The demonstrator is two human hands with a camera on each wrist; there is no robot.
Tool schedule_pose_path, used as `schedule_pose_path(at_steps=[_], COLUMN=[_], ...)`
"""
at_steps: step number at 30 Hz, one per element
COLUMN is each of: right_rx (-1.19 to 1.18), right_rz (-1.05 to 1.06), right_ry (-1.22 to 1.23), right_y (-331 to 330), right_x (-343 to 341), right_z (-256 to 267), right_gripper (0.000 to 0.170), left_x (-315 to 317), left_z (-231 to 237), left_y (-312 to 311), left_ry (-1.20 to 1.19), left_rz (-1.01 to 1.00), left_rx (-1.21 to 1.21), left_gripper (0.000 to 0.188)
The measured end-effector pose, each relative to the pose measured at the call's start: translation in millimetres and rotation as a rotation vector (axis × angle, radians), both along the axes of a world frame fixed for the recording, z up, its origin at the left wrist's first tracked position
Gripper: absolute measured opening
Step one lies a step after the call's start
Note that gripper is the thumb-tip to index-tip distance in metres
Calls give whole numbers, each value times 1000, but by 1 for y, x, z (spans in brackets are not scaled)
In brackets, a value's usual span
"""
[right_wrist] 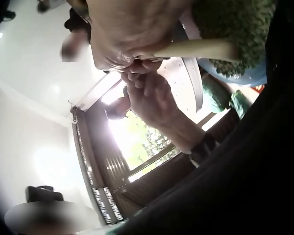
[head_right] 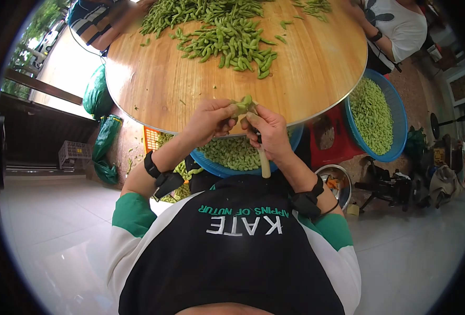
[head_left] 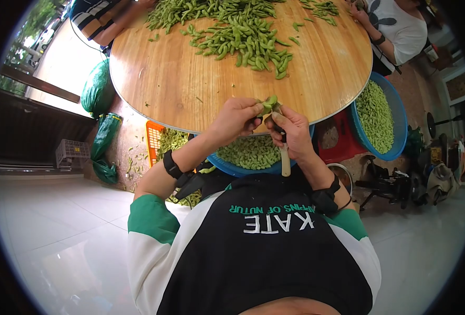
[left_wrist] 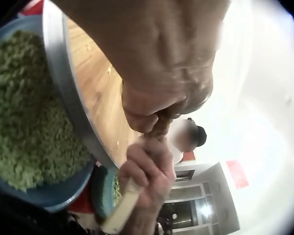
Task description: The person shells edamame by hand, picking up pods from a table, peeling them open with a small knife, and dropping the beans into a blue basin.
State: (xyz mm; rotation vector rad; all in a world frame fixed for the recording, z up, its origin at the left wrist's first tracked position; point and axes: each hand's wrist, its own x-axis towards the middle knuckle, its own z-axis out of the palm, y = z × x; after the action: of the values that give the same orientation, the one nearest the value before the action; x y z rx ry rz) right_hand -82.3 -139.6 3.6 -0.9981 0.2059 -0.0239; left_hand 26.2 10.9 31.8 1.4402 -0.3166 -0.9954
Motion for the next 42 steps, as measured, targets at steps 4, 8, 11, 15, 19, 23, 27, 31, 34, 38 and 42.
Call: schedule_pose_path(at_steps=[4, 8, 11, 15, 19, 23, 27, 31, 34, 38, 42], right_rx=[-289, -823, -1143, -1290, -1272, -1367, -1374, -1399, -1425, -1347, -1205], right_rz=[-57, -282, -319, -377, -301, -348, -379, -349, -345, -362, -364], right_ry=[-8, -172, -335, -493, -431, -509, -547, -546, -505, -468, -411], right_y=[1, 4, -2, -3, -2, 0, 6, 2, 0, -3, 4], right_x=[4, 4, 6, 10, 9, 12, 4, -5, -16, -20, -21], right_z=[-4, 1, 4, -8, -6, -1, 9, 8, 3, -1, 5], right_gripper=[25, 30, 32, 27, 26, 29, 31, 29, 27, 25, 19], left_x=[-18, -29, -33, -36, -35, -29, -31, -43, -54, -59, -58], left_z=[-2, 0, -8, -13, -15, -21, -40, -45, -28, -22, -24], left_y=[-2, 0, 0, -2, -2, -7, -10, -5, -1, 3, 13], left_ry=[-665, -944, -1037, -1018, -899, -638, -377, -853, -756, -621, -243], left_rz=[-26, 5, 43, 55, 45, 100, 84, -19, -101, -146, 51], left_rx=[117, 141, 42, 40, 114, 39, -12, 3, 86, 62, -186], left_gripper=[22, 18, 15, 16, 17, 14, 13, 14, 21, 24, 25])
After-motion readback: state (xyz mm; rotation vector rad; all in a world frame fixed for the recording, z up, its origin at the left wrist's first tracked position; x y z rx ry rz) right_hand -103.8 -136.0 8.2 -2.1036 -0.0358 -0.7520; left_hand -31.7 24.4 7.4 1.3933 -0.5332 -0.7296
